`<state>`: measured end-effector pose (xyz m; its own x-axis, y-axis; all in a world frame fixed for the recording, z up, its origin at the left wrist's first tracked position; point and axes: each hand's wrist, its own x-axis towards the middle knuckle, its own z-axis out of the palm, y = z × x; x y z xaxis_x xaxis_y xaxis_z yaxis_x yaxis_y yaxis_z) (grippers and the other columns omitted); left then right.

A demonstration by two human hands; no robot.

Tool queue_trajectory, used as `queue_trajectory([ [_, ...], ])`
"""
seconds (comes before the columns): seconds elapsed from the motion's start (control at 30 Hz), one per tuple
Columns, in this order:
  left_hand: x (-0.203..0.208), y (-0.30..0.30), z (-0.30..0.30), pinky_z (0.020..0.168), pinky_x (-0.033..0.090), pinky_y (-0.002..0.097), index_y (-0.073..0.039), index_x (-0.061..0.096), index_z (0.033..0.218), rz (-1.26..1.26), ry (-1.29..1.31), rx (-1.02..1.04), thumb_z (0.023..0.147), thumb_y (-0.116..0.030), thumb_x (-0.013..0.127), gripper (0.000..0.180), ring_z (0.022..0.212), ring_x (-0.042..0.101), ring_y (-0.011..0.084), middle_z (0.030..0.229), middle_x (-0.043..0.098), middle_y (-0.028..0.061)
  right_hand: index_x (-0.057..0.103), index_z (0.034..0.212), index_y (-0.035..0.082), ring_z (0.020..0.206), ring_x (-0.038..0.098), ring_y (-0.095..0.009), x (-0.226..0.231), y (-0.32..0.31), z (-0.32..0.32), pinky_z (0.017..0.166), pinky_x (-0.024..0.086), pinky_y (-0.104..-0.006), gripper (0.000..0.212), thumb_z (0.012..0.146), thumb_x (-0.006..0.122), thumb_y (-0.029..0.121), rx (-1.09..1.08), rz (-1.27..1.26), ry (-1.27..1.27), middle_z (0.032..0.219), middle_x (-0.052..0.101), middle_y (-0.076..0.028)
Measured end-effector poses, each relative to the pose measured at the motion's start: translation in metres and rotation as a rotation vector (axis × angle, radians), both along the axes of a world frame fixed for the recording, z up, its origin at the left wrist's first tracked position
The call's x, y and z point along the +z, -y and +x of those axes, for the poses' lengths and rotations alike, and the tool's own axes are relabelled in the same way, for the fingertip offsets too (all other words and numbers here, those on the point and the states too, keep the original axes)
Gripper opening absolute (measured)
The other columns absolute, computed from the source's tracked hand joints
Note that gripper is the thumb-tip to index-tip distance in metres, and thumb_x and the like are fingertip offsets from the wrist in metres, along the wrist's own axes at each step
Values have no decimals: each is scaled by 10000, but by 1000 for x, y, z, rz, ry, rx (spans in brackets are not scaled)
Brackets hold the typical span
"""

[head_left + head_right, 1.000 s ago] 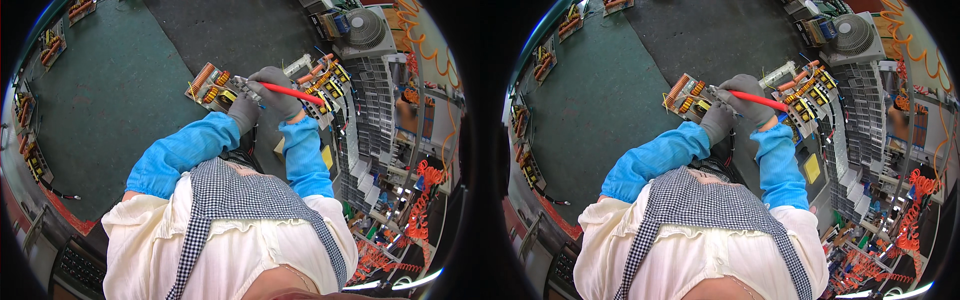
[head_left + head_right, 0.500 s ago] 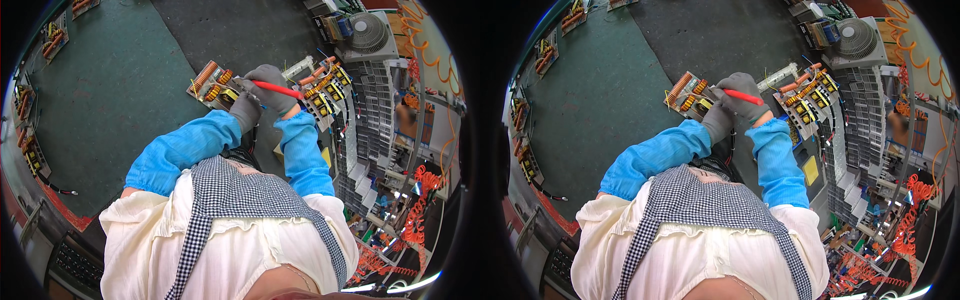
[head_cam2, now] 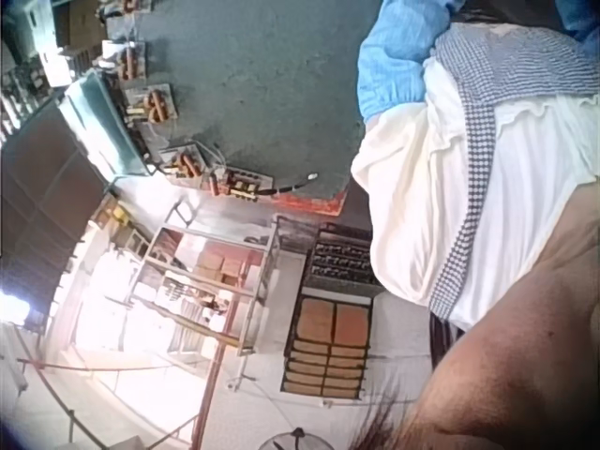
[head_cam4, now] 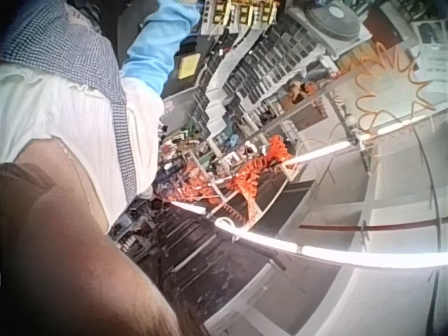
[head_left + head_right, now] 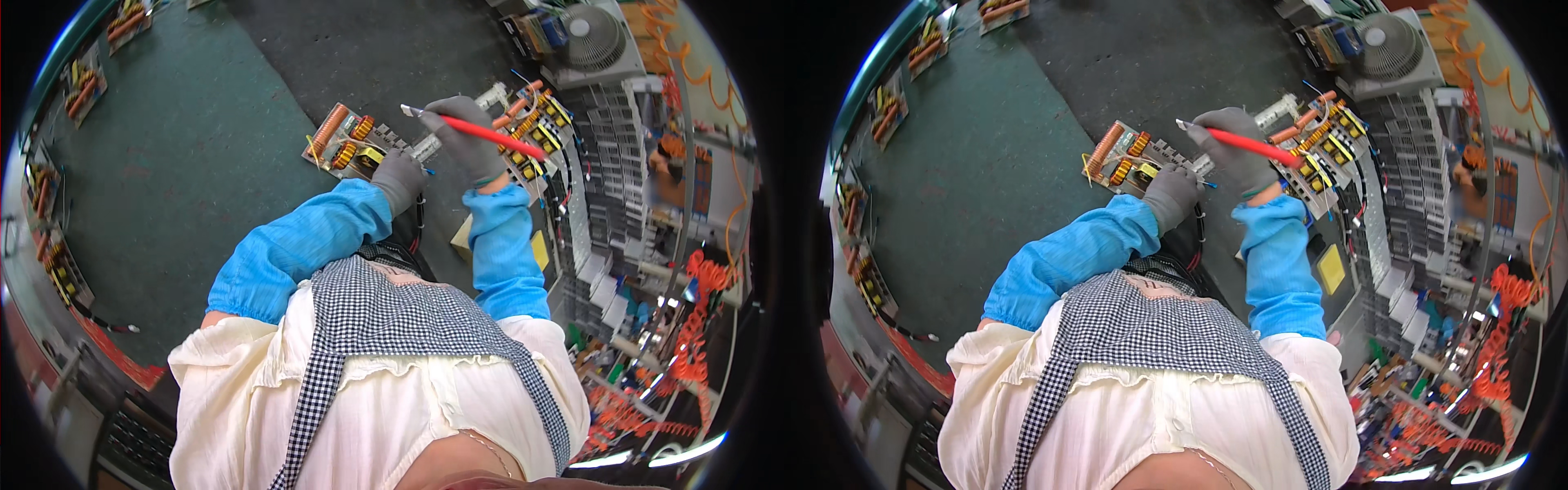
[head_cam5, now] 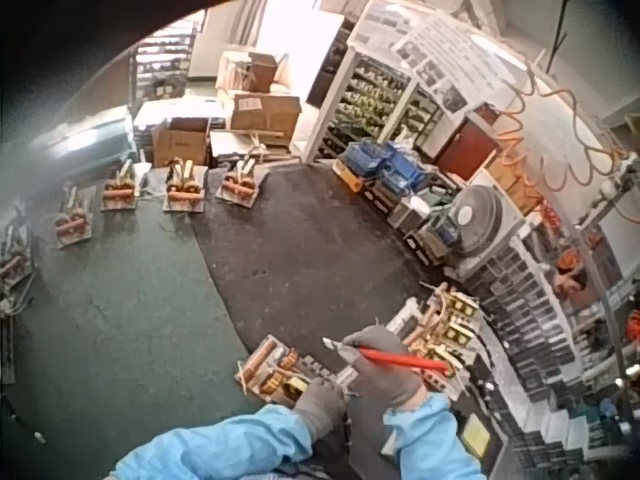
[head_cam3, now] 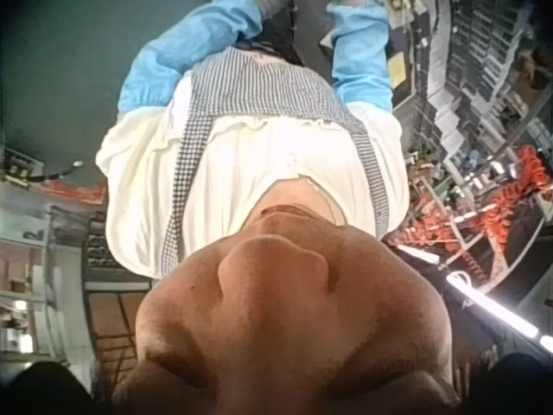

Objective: Applying white adhesive or thermal paste to electronic components on modules using a brush.

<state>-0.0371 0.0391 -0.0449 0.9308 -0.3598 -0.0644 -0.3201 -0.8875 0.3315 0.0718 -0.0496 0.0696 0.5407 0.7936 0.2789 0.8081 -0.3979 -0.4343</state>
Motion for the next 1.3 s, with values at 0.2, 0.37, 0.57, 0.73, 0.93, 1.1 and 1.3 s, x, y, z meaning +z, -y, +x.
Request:
queue_trajectory([
  [0.2, 9, -27, 5, 1044, 474, 442, -128, 642, 1294, 179, 72, -100, 938, -188, 637, 361, 1242, 608, 260, 1282, 658, 71, 765, 1029, 35, 830, 673, -198, 74, 94, -47, 754, 537, -336, 194, 893, 805, 168, -505, 325, -95, 930, 708, -81],
  [0.37, 1, -38, 17, 969, 527, 486, -150, 551, 1329, 181, -46, -201, 927, -155, 644, 413, 1218, 648, 340, 1271, 680, 117, 749, 1021, 19, 859, 669, -158, 91, 211, -138, 751, 537, -322, 170, 911, 782, 143, -926, 447, 0, 925, 712, -67],
  [0.57, 22, -36, 27, 905, 574, 462, -144, 518, 1360, 199, -96, -327, 908, -123, 674, 479, 1188, 658, 378, 1287, 662, 147, 741, 957, 67, 843, 690, -268, 58, 268, -204, 751, 544, -389, 137, 850, 788, 139, -978, 177, 61, 887, 721, -91],
  [0.73, 9, -45, 23, 930, 573, 485, -140, 490, 1448, 84, -44, -309, 877, -114, 712, 613, 1176, 657, 401, 1338, 641, 169, 725, 940, 120, 874, 664, -325, -5, 285, -188, 811, 512, -451, 166, 837, 778, 238, -877, 5, 124, 874, 689, -91],
  [0.93, 8, -56, 23, 941, 559, 491, -123, 520, 1437, 99, -85, -264, 848, -206, 768, 644, 1177, 648, 399, 1310, 657, 177, 731, 961, 165, 937, 648, -286, -35, 287, -178, 916, 485, -440, 186, 800, 811, 214, -817, -185, 298, 913, 675, -46],
  [1.1, 0, -65, 19, 890, 536, 517, -85, 618, 1231, -76, 33, -285, 851, -284, 775, 458, 1148, 635, 417, 1227, 669, 210, 721, 997, 165, 967, 635, -276, -19, 267, -196, 932, 480, -450, 246, 772, 818, 168, -816, -170, 461, 888, 624, -33],
  [1.3, 20, -34, 29, 819, 538, 524, -105, 610, 1212, -65, -45, -98, 897, -350, 749, 423, 1016, 693, 415, 1063, 723, 172, 735, 1061, 65, 925, 671, -283, 18, 227, -216, 859, 535, -407, 237, 833, 795, 79, -1047, 333, 81, 970, 695, -99],
])
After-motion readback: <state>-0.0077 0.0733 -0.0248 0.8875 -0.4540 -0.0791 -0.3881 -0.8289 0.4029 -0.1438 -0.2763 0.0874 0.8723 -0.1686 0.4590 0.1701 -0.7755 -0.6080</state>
